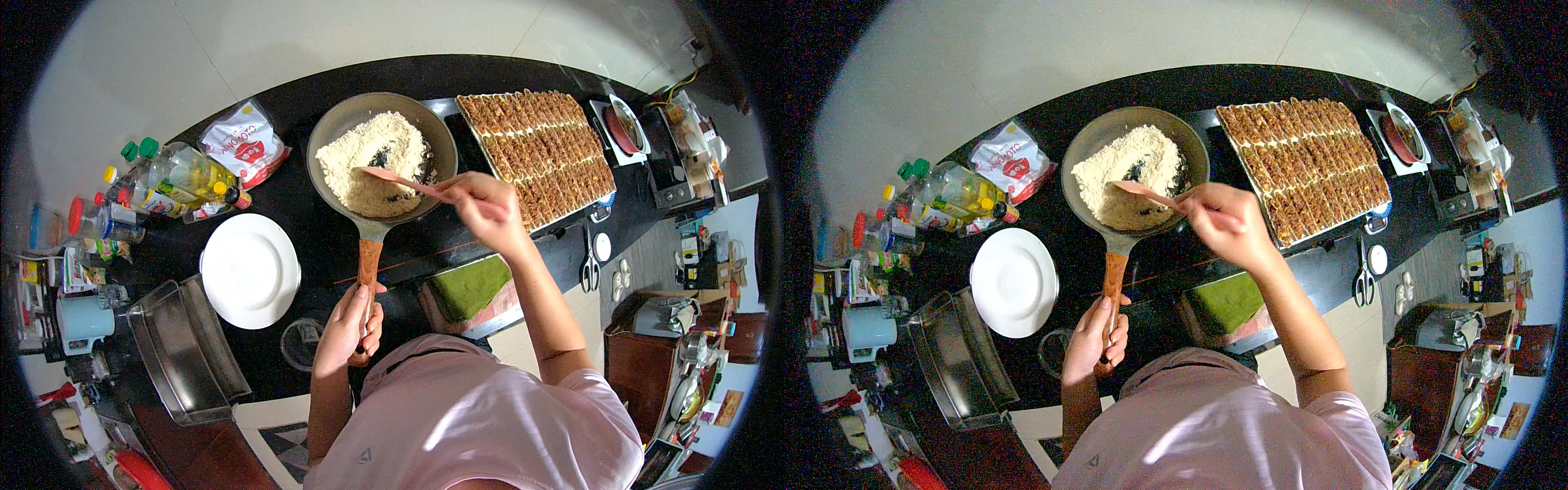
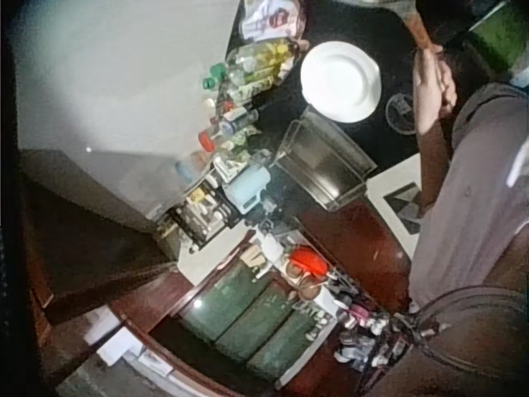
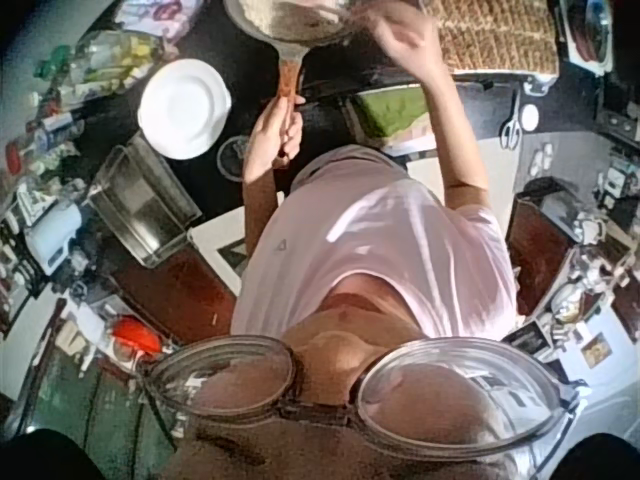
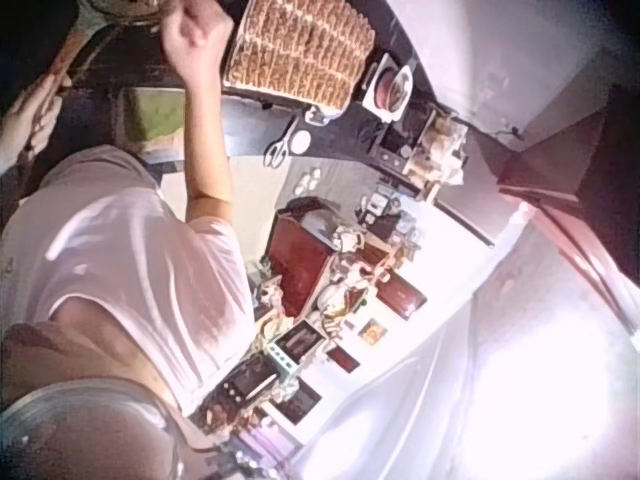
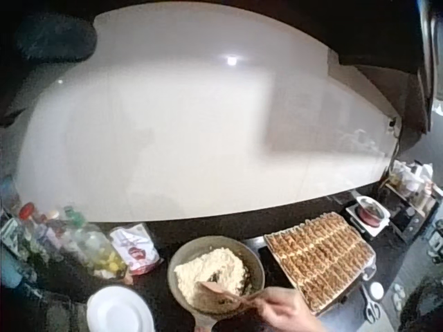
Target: The person removes a tray from the oven, transfers pastries to a cooling rack, washes the oven tray in a sink, and then stirs a mixture in a pan on the stove using a spatula.
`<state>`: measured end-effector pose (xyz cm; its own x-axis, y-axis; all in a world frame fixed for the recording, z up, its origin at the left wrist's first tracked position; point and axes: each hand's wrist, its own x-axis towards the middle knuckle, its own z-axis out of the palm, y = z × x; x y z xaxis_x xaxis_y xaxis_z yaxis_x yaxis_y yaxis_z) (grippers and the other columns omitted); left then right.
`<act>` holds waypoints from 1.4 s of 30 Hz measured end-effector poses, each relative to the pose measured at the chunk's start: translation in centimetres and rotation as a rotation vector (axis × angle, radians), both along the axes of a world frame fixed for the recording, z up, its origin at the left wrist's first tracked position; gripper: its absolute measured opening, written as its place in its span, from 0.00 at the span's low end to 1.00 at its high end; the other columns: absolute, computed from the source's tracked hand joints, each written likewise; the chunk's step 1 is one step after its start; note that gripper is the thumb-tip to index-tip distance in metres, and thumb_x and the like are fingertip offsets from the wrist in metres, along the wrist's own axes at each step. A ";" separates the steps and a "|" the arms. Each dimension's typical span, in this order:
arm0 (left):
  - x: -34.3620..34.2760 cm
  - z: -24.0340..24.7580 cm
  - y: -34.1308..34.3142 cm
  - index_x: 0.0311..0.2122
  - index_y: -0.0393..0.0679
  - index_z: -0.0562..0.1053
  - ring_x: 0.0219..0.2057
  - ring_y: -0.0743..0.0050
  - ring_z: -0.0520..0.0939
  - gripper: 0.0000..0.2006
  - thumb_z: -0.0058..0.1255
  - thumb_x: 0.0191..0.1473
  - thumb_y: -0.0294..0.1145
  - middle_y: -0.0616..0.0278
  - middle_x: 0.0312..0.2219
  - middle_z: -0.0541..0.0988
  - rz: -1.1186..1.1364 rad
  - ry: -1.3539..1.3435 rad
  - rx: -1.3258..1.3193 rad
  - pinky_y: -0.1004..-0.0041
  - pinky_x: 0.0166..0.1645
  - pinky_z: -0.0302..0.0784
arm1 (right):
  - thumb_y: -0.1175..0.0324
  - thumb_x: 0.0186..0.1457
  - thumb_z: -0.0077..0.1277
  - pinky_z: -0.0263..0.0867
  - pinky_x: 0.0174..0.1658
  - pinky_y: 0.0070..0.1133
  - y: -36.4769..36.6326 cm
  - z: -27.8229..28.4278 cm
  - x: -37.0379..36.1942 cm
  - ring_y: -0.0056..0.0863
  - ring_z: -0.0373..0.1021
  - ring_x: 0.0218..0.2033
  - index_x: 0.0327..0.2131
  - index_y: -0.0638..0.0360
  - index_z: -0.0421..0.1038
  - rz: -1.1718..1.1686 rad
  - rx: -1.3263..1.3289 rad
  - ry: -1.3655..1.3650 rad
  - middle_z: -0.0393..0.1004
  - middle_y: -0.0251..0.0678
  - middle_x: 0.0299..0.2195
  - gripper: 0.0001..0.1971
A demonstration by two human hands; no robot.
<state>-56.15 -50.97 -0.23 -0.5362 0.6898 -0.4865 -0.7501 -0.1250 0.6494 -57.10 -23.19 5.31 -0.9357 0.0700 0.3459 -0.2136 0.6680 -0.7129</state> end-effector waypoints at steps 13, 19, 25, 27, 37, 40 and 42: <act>0.1 -0.5 0.3 0.45 0.42 0.64 0.09 0.84 0.62 0.19 0.32 0.64 0.48 0.69 0.15 0.62 -0.008 -0.005 0.028 0.79 0.12 0.60 | 0.56 0.61 0.41 0.71 0.22 0.21 5.1 -3.5 -3.9 0.29 0.73 0.18 0.25 0.70 0.72 -0.525 -0.827 -0.047 0.76 0.45 0.21 0.23; 0.2 -0.7 0.2 0.47 0.41 0.64 0.08 0.84 0.61 0.19 0.31 0.64 0.48 0.69 0.15 0.62 0.003 0.012 0.019 0.79 0.12 0.60 | 0.54 0.60 0.43 0.71 0.23 0.20 0.3 -2.1 -5.7 0.27 0.73 0.18 0.26 0.68 0.73 -0.378 -0.874 -0.137 0.76 0.44 0.21 0.23; 0.2 -0.3 0.6 0.46 0.41 0.64 0.09 0.84 0.62 0.19 0.31 0.64 0.47 0.69 0.15 0.62 -0.008 0.014 0.031 0.79 0.12 0.60 | 0.58 0.60 0.43 0.73 0.23 0.22 3.8 -4.7 -7.7 0.29 0.73 0.19 0.27 0.70 0.72 -0.491 -0.789 0.025 0.76 0.44 0.22 0.21; 0.3 -0.6 0.5 0.46 0.41 0.64 0.09 0.84 0.62 0.19 0.32 0.64 0.47 0.69 0.15 0.62 -0.001 0.008 0.045 0.80 0.13 0.60 | 0.57 0.60 0.43 0.72 0.21 0.21 3.7 -2.1 -6.4 0.28 0.73 0.18 0.26 0.71 0.72 -0.558 -0.845 0.038 0.76 0.46 0.21 0.22; 0.5 1.3 1.4 0.45 0.40 0.63 0.09 0.85 0.63 0.18 0.30 0.65 0.45 0.69 0.15 0.63 -0.042 0.118 -0.074 0.81 0.13 0.61 | 0.65 0.57 0.50 0.62 0.21 0.21 2.8 -0.8 -5.6 0.24 0.68 0.16 0.22 0.65 0.72 -0.563 -0.184 0.265 0.73 0.39 0.18 0.15; 0.7 1.5 1.7 0.45 0.39 0.63 0.09 0.85 0.63 0.17 0.30 0.65 0.43 0.69 0.15 0.63 -0.068 0.187 -0.127 0.82 0.13 0.60 | 0.66 0.55 0.52 0.57 0.19 0.25 -0.1 -0.9 -6.9 0.33 0.62 0.13 0.19 0.64 0.68 -0.544 -0.057 0.301 0.65 0.44 0.13 0.15; 0.8 1.5 1.8 0.45 0.41 0.63 0.09 0.83 0.63 0.17 0.31 0.65 0.44 0.68 0.15 0.63 -0.084 0.229 -0.158 0.80 0.13 0.60 | 0.67 0.55 0.52 0.61 0.22 0.22 -1.0 -1.0 -7.2 0.28 0.67 0.17 0.23 0.65 0.71 -0.460 0.036 0.259 0.70 0.41 0.16 0.12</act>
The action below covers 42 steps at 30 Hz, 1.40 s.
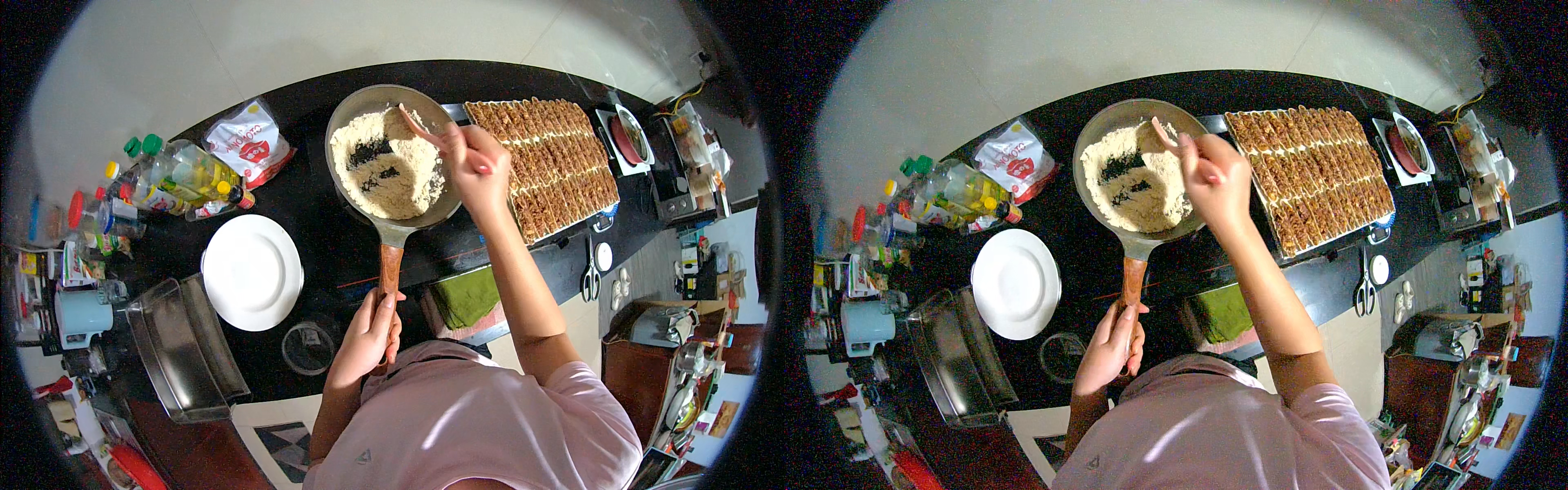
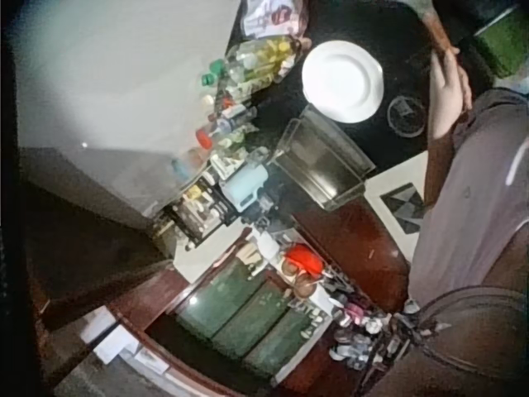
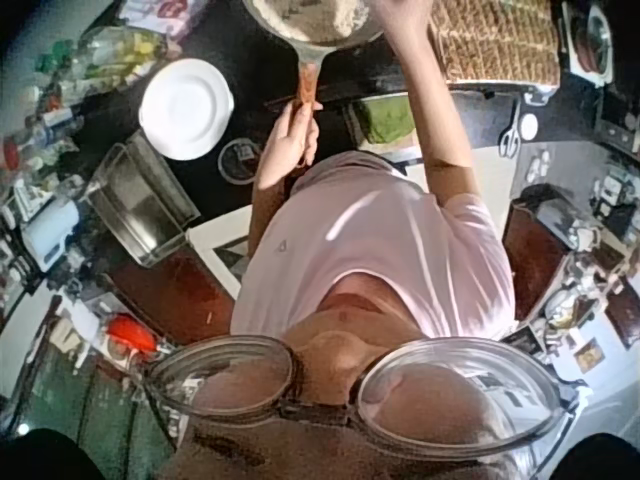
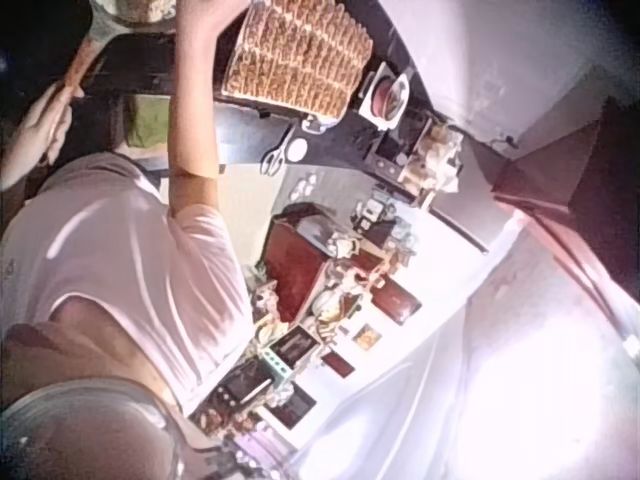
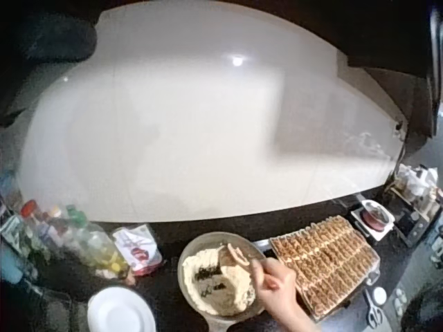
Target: The person removes a tray from the oven, transfers pastries to a cooling rack, washes the oven tray in a sink, and then stirs a mixture in a pan on the stove using a spatula.
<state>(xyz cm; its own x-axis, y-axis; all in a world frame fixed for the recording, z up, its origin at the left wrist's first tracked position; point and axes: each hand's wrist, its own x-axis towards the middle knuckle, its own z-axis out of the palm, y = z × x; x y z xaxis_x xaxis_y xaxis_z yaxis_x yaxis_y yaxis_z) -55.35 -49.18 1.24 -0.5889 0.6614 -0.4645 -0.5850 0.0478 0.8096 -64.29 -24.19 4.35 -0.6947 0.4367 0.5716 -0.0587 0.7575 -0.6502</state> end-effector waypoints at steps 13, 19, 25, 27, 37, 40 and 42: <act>-0.2 0.5 0.0 0.45 0.41 0.64 0.09 0.82 0.63 0.17 0.31 0.64 0.44 0.67 0.15 0.63 -0.010 0.023 -0.046 0.80 0.13 0.60 | 0.76 0.48 0.49 0.69 0.33 0.26 -0.2 4.2 4.8 0.36 0.74 0.28 0.23 0.66 0.70 0.759 0.092 -0.176 0.75 0.42 0.25 0.04; -0.2 0.5 0.0 0.44 0.41 0.65 0.09 0.83 0.63 0.17 0.33 0.64 0.45 0.67 0.16 0.63 0.014 -0.003 -0.062 0.79 0.12 0.59 | 0.67 0.53 0.51 0.66 0.27 0.21 4.5 4.7 2.8 0.26 0.71 0.23 0.25 0.65 0.72 0.433 -0.151 -0.089 0.73 0.37 0.20 0.10; -0.3 0.1 -0.2 0.44 0.40 0.65 0.09 0.83 0.63 0.17 0.32 0.64 0.44 0.68 0.15 0.63 -0.001 0.025 -0.043 0.80 0.13 0.60 | 0.74 0.52 0.47 0.69 0.34 0.22 3.1 3.1 3.6 0.29 0.74 0.28 0.26 0.67 0.72 0.445 0.146 -0.277 0.76 0.40 0.27 0.06; -0.4 0.0 -0.3 0.44 0.38 0.64 0.08 0.85 0.63 0.17 0.32 0.65 0.43 0.68 0.14 0.64 0.000 0.022 -0.040 0.81 0.12 0.61 | 0.74 0.52 0.47 0.69 0.34 0.23 2.9 3.5 4.7 0.30 0.74 0.29 0.26 0.67 0.72 0.563 0.167 -0.296 0.76 0.40 0.26 0.06; -0.8 0.3 -0.5 0.44 0.40 0.65 0.09 0.84 0.62 0.18 0.33 0.64 0.46 0.68 0.15 0.62 -0.022 0.047 -0.066 0.80 0.13 0.60 | 0.61 0.58 0.49 0.73 0.32 0.18 11.9 8.2 -3.5 0.22 0.75 0.27 0.33 0.68 0.75 0.432 -0.077 -0.388 0.78 0.39 0.28 0.16; -0.8 -0.1 -0.6 0.44 0.41 0.65 0.09 0.84 0.61 0.18 0.32 0.64 0.46 0.69 0.15 0.62 -0.019 0.043 -0.033 0.80 0.13 0.59 | 0.57 0.58 0.50 0.72 0.28 0.19 13.6 8.1 -4.7 0.24 0.75 0.24 0.33 0.66 0.76 0.368 -0.229 -0.417 0.78 0.39 0.26 0.18; -0.8 -0.1 -0.7 0.44 0.41 0.65 0.08 0.84 0.61 0.18 0.32 0.64 0.47 0.69 0.15 0.62 -0.001 0.011 -0.005 0.80 0.13 0.59 | 0.55 0.57 0.50 0.72 0.25 0.20 14.8 7.4 -4.3 0.26 0.74 0.20 0.30 0.66 0.76 0.280 -0.270 -0.456 0.77 0.40 0.23 0.20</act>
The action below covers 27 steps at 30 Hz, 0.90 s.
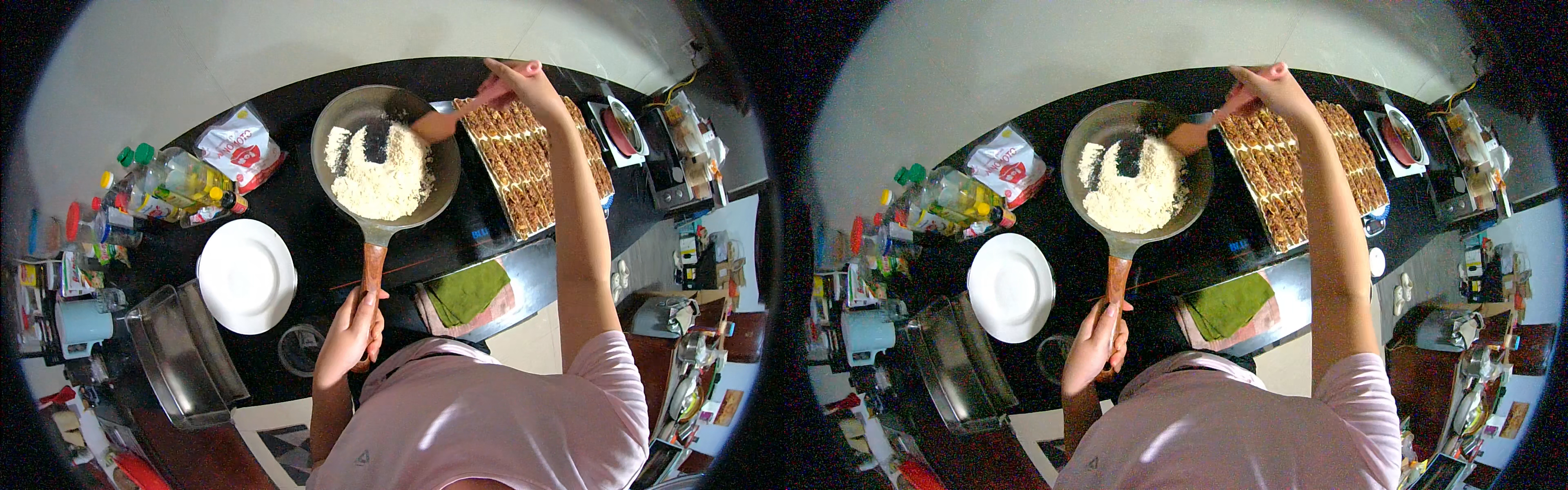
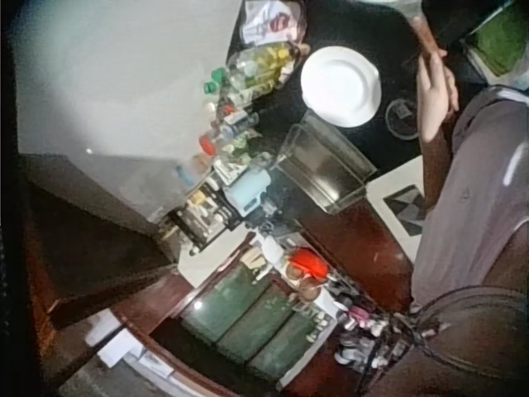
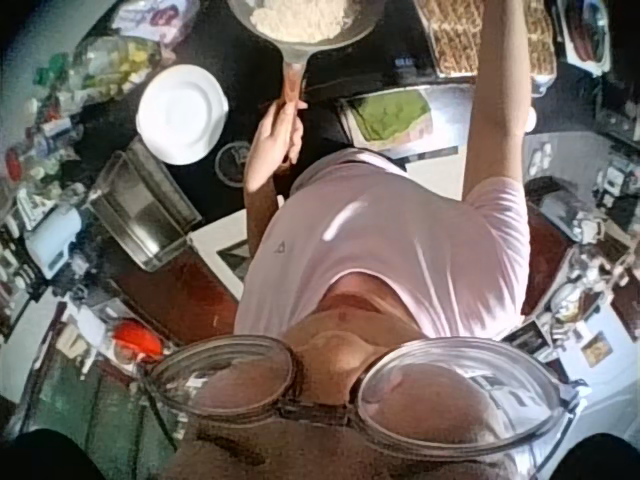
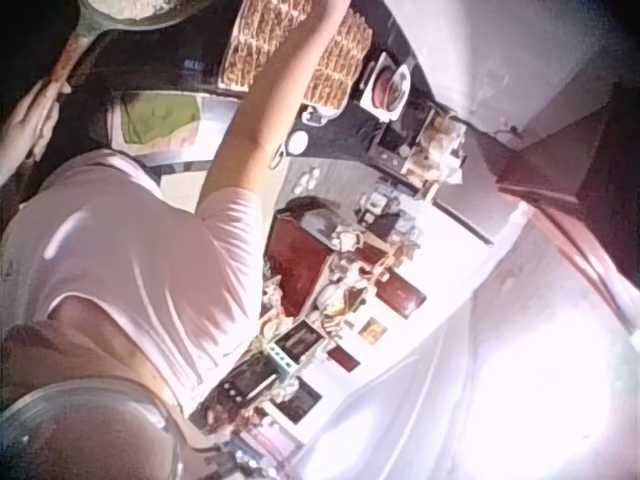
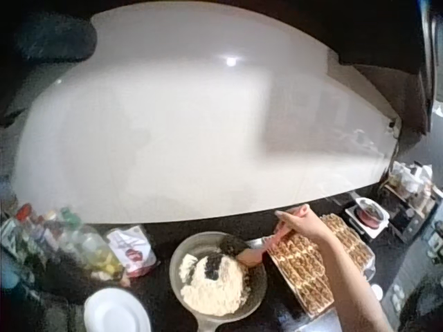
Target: The person removes a tray from the oven, transfers pastries to a cooling rack, washes the oven tray in a sink, and then stirs a mixture in a pan on the stove using a spatula.
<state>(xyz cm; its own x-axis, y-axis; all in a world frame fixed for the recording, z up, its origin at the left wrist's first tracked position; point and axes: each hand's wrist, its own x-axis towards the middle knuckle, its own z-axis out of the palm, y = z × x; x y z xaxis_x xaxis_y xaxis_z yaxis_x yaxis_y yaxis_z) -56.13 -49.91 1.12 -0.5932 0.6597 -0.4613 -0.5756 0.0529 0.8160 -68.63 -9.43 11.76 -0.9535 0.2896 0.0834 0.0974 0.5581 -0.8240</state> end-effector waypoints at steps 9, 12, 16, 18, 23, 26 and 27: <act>0.5 1.2 0.7 0.45 0.41 0.64 0.09 0.83 0.61 0.18 0.33 0.64 0.46 0.68 0.14 0.61 0.050 -0.098 -0.007 0.79 0.13 0.60 | 0.52 0.58 0.47 0.70 0.20 0.21 -2.2 -6.2 7.6 0.26 0.73 0.18 0.24 0.64 0.72 -0.268 -0.482 -0.175 0.75 0.42 0.20 0.22; 1.1 1.6 1.3 0.45 0.42 0.64 0.09 0.83 0.62 0.17 0.33 0.64 0.46 0.68 0.15 0.62 0.051 -0.061 -0.043 0.79 0.13 0.61 | 0.54 0.59 0.43 0.71 0.21 0.22 -5.2 -8.8 9.4 0.27 0.71 0.16 0.25 0.66 0.71 -0.407 -0.649 -0.162 0.74 0.42 0.19 0.22; 1.6 2.3 2.1 0.45 0.39 0.63 0.09 0.84 0.63 0.17 0.32 0.64 0.44 0.68 0.15 0.63 0.044 -0.025 -0.068 0.81 0.12 0.61 | 0.58 0.60 0.39 0.72 0.23 0.22 -9.0 -11.2 10.4 0.29 0.72 0.18 0.27 0.66 0.69 -0.486 -0.922 -0.088 0.75 0.45 0.22 0.19; 1.8 2.4 2.2 0.45 0.42 0.63 0.10 0.82 0.64 0.17 0.33 0.64 0.45 0.68 0.15 0.62 0.038 -0.024 -0.095 0.79 0.14 0.63 | 0.57 0.60 0.39 0.73 0.26 0.26 -10.8 -11.7 9.7 0.32 0.73 0.21 0.32 0.67 0.66 -0.531 -1.032 -0.058 0.75 0.48 0.26 0.18; 1.6 1.9 1.9 0.45 0.40 0.63 0.09 0.83 0.63 0.16 0.33 0.64 0.43 0.68 0.15 0.63 0.055 -0.026 -0.047 0.80 0.13 0.62 | 0.59 0.62 0.39 0.75 0.31 0.24 -11.5 -12.0 7.1 0.33 0.75 0.25 0.31 0.67 0.68 -0.433 -1.181 0.173 0.76 0.48 0.28 0.18; 1.0 1.3 1.4 0.45 0.39 0.63 0.08 0.84 0.63 0.17 0.32 0.65 0.43 0.69 0.14 0.63 0.080 -0.085 -0.006 0.81 0.12 0.61 | 0.58 0.61 0.41 0.74 0.32 0.24 -12.0 -8.8 7.0 0.31 0.75 0.27 0.32 0.69 0.69 -0.362 -0.855 0.281 0.76 0.48 0.29 0.19; 0.7 0.9 1.1 0.45 0.39 0.64 0.09 0.85 0.62 0.17 0.32 0.65 0.43 0.69 0.14 0.63 0.088 -0.117 0.006 0.81 0.12 0.61 | 0.59 0.61 0.42 0.73 0.34 0.23 -12.5 -7.4 7.0 0.30 0.75 0.27 0.31 0.70 0.70 -0.330 -0.740 0.304 0.77 0.47 0.30 0.19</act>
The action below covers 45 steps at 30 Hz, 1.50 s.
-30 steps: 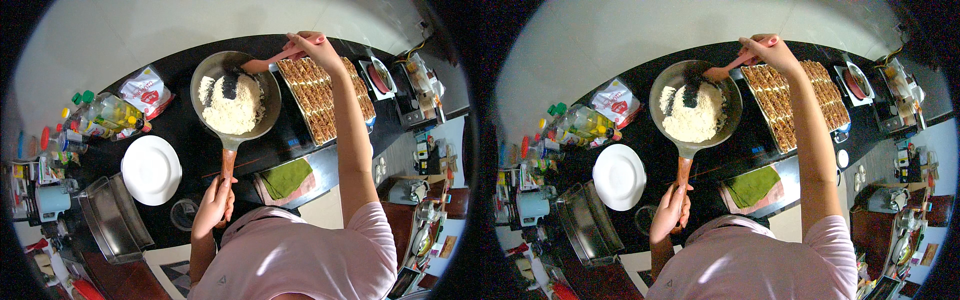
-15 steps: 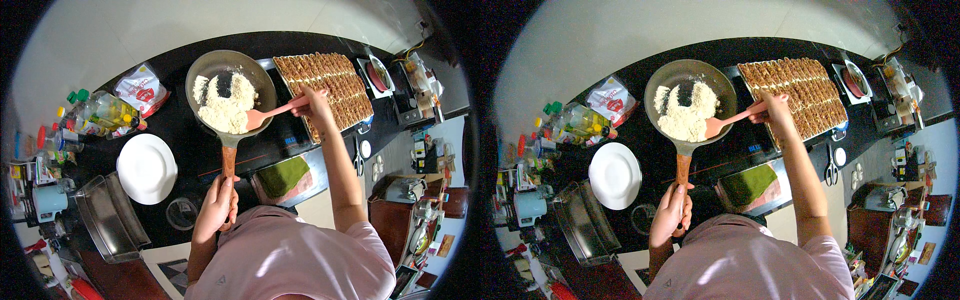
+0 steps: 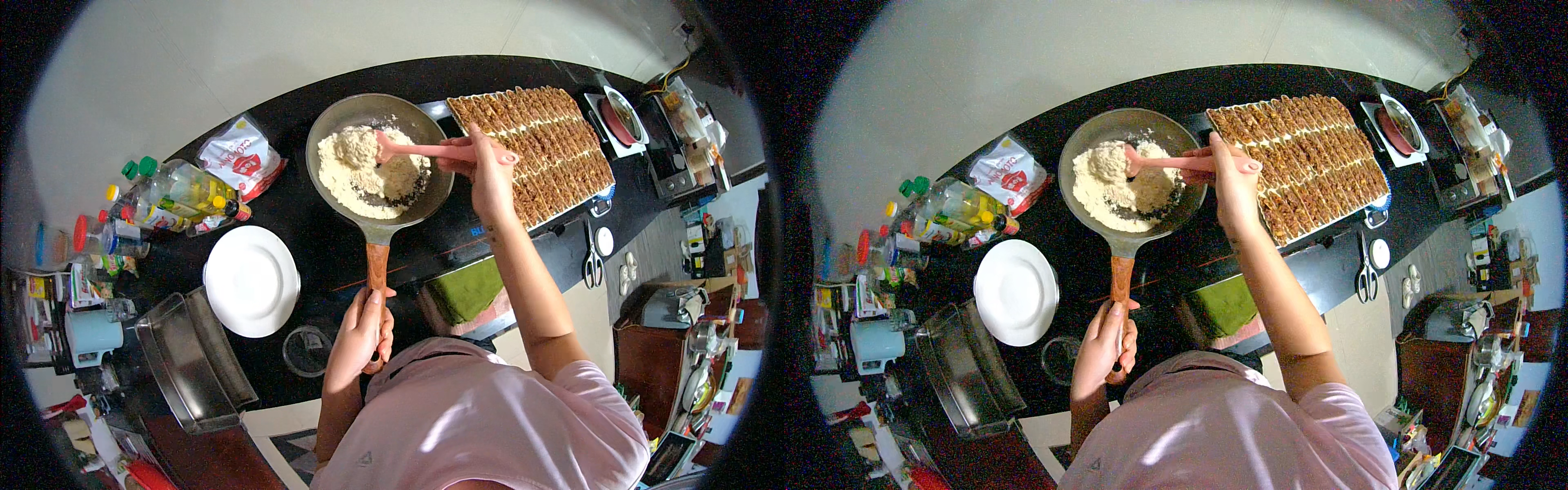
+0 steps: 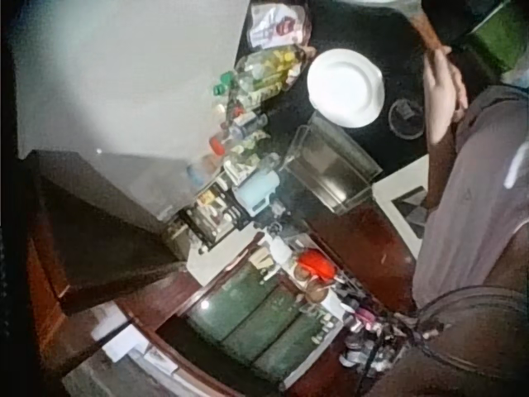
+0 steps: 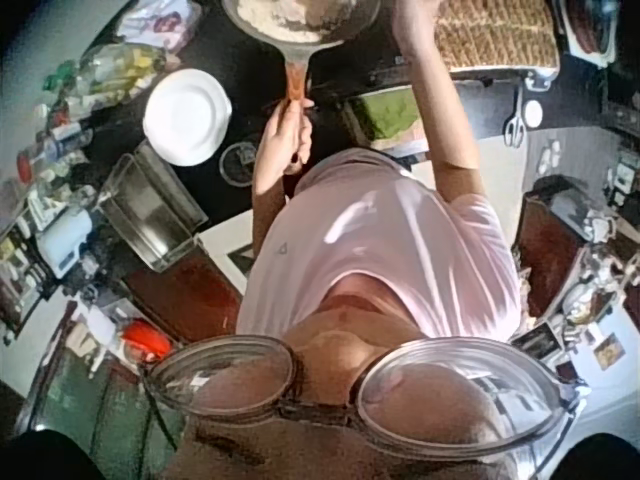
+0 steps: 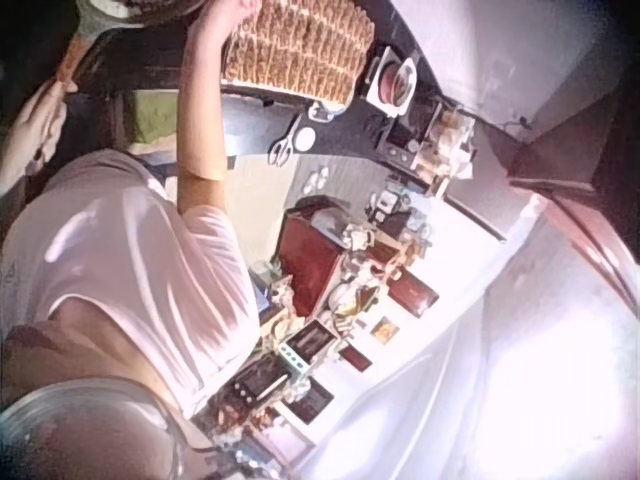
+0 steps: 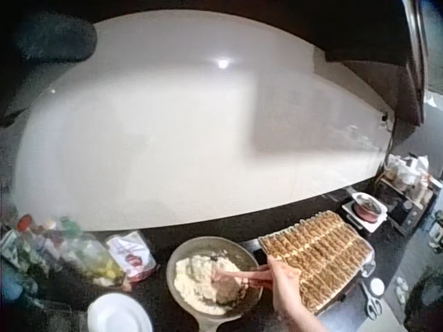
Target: The person removes a tray from the oven, transfers pastries to a cooling rack, washes the oven tray in a sink, and then stirs a mixture in a pan on the stove using a spatula.
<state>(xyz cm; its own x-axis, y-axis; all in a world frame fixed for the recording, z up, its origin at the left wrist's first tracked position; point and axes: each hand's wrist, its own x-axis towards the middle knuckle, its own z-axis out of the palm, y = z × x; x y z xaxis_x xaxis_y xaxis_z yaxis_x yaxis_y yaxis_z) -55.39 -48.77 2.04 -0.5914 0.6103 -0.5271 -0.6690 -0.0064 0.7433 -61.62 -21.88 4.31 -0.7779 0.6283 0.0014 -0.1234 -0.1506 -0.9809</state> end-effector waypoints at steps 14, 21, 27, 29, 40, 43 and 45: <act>-0.3 -3.9 -1.5 0.51 0.45 0.63 0.09 0.83 0.62 0.21 0.28 0.64 0.49 0.69 0.16 0.62 -0.027 -0.167 0.307 0.79 0.13 0.61 | 0.74 0.49 0.55 0.68 0.32 0.22 -0.8 0.3 4.4 0.30 0.73 0.28 0.27 0.64 0.73 0.123 0.988 0.191 0.76 0.40 0.28 0.04; 0.7 -3.5 -0.6 0.52 0.46 0.64 0.11 0.81 0.66 0.22 0.33 0.63 0.51 0.67 0.18 0.65 -0.044 -0.264 0.419 0.77 0.16 0.65 | 0.61 0.35 0.66 0.64 0.43 0.32 -3.8 -3.8 6.1 0.42 0.66 0.41 0.40 0.57 0.71 0.112 1.298 0.158 0.66 0.43 0.40 0.25; 1.4 -4.3 -0.3 0.55 0.45 0.61 0.11 0.81 0.65 0.26 0.26 0.63 0.55 0.64 0.22 0.69 -0.037 -0.178 0.388 0.77 0.16 0.65 | 0.61 0.33 0.66 0.60 0.48 0.33 -4.0 -5.0 9.7 0.41 0.62 0.46 0.46 0.56 0.68 -0.023 1.342 0.009 0.65 0.41 0.43 0.31; 0.8 -5.2 -0.7 0.58 0.43 0.58 0.18 0.74 0.75 0.31 0.23 0.62 0.58 0.55 0.31 0.76 -0.090 -0.239 0.561 0.73 0.22 0.74 | 0.63 0.35 0.65 0.61 0.47 0.32 -3.9 -4.9 10.7 0.41 0.63 0.45 0.48 0.55 0.68 -0.024 1.327 -0.010 0.65 0.41 0.43 0.31; 3.4 -4.4 -1.7 0.58 0.44 0.56 0.47 0.49 0.76 0.28 0.26 0.62 0.55 0.40 0.51 0.68 0.057 0.010 0.343 0.55 0.50 0.73 | 0.69 0.49 0.58 0.65 0.35 0.20 -2.2 -3.0 6.2 0.28 0.70 0.34 0.34 0.61 0.72 0.057 1.019 0.269 0.70 0.37 0.32 0.09; 4.0 -4.0 -1.8 0.54 0.43 0.59 0.39 0.54 0.80 0.24 0.29 0.63 0.51 0.41 0.46 0.73 0.058 0.045 0.264 0.62 0.41 0.78 | 0.65 0.51 0.57 0.64 0.30 0.20 -0.9 -2.2 3.1 0.20 0.66 0.25 0.30 0.61 0.71 0.174 0.641 0.159 0.67 0.31 0.21 0.10; 4.0 -3.7 -1.2 0.52 0.43 0.61 0.30 0.57 0.82 0.20 0.34 0.63 0.47 0.43 0.40 0.76 0.116 0.035 0.204 0.69 0.30 0.79 | 0.60 0.50 0.59 0.63 0.25 0.22 -0.4 -0.9 2.3 0.21 0.65 0.18 0.26 0.59 0.71 0.279 0.645 -0.021 0.66 0.32 0.15 0.13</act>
<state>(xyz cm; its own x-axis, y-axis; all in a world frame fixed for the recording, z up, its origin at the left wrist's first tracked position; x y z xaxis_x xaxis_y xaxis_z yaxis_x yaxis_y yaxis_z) -51.43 -49.95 -1.62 -0.6796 0.6290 -0.3775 -0.6288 -0.2345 0.7413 -59.32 -22.26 3.45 -0.9140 0.2840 0.2896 -0.1446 0.4389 -0.8868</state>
